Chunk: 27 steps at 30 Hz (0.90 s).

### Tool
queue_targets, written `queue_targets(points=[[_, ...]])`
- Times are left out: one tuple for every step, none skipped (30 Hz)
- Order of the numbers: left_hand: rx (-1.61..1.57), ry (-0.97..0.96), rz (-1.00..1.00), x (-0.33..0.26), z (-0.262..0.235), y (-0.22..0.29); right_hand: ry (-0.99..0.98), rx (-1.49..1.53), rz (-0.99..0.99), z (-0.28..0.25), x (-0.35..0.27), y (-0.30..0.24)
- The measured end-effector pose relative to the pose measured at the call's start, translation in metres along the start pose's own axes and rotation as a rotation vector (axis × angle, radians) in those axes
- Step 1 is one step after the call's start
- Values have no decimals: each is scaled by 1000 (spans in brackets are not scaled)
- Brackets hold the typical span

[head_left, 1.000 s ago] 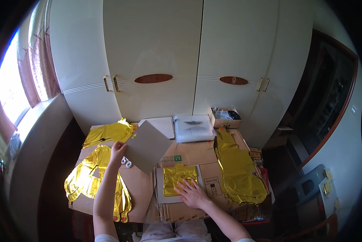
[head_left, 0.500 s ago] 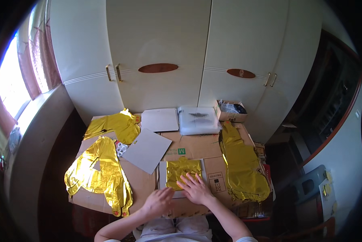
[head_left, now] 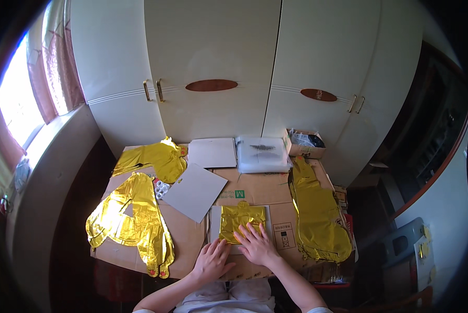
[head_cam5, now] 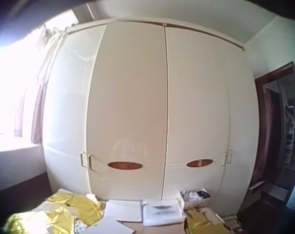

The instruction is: Folding and preparing gold-colored foil bags at a workstation.

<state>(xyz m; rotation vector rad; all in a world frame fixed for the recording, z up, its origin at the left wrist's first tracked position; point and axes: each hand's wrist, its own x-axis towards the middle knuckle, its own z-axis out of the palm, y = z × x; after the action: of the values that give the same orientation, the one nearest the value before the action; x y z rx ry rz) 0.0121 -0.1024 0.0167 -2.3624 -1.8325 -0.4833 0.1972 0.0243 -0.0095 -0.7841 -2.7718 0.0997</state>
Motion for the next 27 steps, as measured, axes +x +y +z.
queue_targets(points=[[1, 0, 3, 0, 1, 0, 3, 0, 0, 0, 0, 0], [3, 1, 6, 1, 1, 0, 3, -2, 3, 1, 0, -1], [3, 0, 7, 2, 1, 0, 1, -4, 7, 2, 0, 0], [3, 0, 8, 2, 1, 1, 0, -6, 11, 3, -1, 0], [3, -1, 8, 3, 2, 1, 4, -2, 16, 4, -2, 0], [4, 2, 13, 3, 3, 1, 8, 2, 21, 4, -2, 0], [5, 6, 17, 4, 4, 1, 11, 7, 25, 5, -2, 0], [6, 9, 21, 4, 5, 1, 12, 5, 23, 4, -2, 0], [8, 9, 26, 5, 5, 3, 13, 3, 23, 4, -3, 0], [10, 9, 30, 5, 5, 4, 15, 1, 24, 4, -3, 1], [11, 9, 36, 6, 5, 5, 22, -3, 22, 3, -3, 0], [10, 9, 37, 7, 5, 7, 28, -7, 20, 3, -3, 0], [9, 8, 40, 8, 6, 8, 35, -11, 19, 2, -3, 0], [7, 7, 43, 9, 7, 10, 54, 7, 12, 3, -3, 0], [1, 6, 38, 10, 8, 11, 74, 24, 5, 4, -3, 1], [-5, 4, 35, 10, 8, 12, 94, 40, -1, 5, -3, 2], [-11, 2, 31, 11, 9, 13, 154, 69, -6, 6, -3, 4], [-11, 1, 33, 11, 9, 14, 213, 96, -11, 4, -3, 5], [-10, 0, 34, 11, 9, 14, 272, 123, -16, 2, -3, 7], [-9, -2, 36, 12, 8, 14, 340, 171, 55, -1, -4, 12], [-9, -1, 34, 11, 9, 14, 402, 224, 121, -7, -5, 16], [-8, 1, 32, 11, 10, 13, 464, 277, 187, -12, -6, 22], [-6, 2, 30, 11, 10, 13, 495, 343, 324, -14, -7, 29], [-7, -1, 21, 9, 9, 13, 500, 308, 395, -25, -6, 33], [-9, -4, 24, 10, 8, 14, 431, 452, 465, -27, -7, 45], [-12, -7, 25, 11, 7, 15, 360, 596, 533, -22, -8, 56], [-11, -12, 30, 13, 7, 15, 380, 719, 545, -15, -9, 65]])
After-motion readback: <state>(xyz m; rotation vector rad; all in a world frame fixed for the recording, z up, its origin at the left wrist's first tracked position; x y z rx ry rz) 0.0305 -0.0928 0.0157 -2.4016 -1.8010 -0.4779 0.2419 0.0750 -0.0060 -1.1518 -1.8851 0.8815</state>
